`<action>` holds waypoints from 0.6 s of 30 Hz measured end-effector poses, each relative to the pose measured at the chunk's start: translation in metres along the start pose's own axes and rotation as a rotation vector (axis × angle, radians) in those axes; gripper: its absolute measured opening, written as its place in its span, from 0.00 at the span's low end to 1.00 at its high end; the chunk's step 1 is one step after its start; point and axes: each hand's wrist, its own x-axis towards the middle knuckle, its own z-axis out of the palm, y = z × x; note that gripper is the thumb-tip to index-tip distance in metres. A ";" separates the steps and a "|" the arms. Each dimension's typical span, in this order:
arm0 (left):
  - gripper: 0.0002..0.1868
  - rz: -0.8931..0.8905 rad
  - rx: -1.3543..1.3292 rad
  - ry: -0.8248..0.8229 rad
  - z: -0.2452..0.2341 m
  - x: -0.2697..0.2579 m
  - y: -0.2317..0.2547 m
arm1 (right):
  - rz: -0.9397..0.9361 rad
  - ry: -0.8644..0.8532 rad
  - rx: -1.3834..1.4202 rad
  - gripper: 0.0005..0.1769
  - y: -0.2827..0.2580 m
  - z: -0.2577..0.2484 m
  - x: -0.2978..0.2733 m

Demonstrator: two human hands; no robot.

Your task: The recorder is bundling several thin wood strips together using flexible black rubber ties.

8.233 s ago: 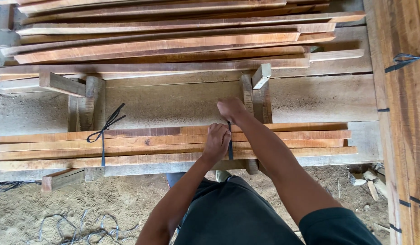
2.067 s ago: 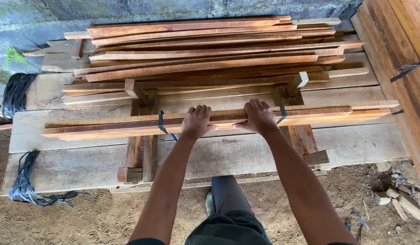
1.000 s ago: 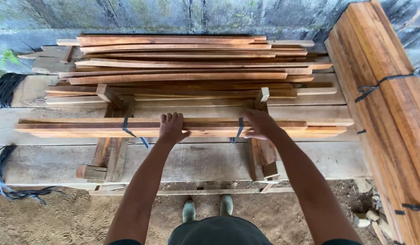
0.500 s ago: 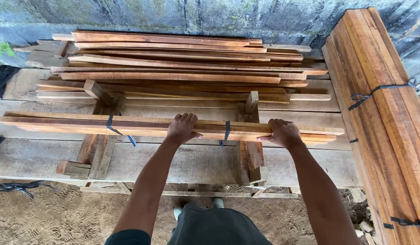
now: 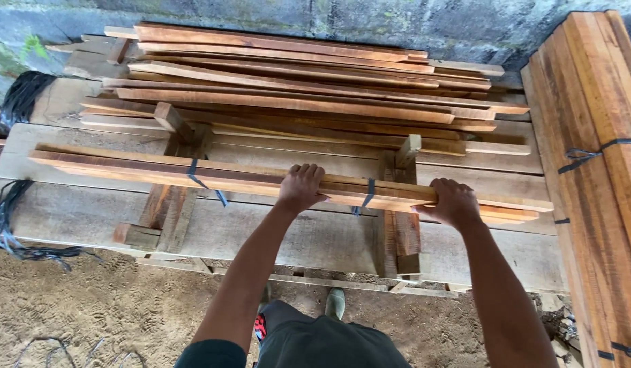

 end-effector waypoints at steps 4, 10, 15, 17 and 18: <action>0.41 0.034 -0.013 -0.035 0.008 0.002 -0.008 | 0.058 -0.127 0.075 0.44 -0.028 -0.009 0.012; 0.40 0.076 -0.100 -0.163 0.012 -0.040 -0.090 | 0.019 -0.295 0.095 0.50 -0.138 -0.036 0.047; 0.38 0.057 -0.172 -0.111 -0.016 -0.109 -0.214 | 0.013 -0.236 0.088 0.42 -0.212 -0.041 0.074; 0.33 -0.009 -0.201 -0.239 -0.028 -0.133 -0.257 | -0.007 -0.270 0.100 0.43 -0.235 -0.046 0.082; 0.33 -0.003 -0.205 -0.240 -0.028 -0.133 -0.261 | 0.000 -0.273 0.100 0.43 -0.244 -0.049 0.084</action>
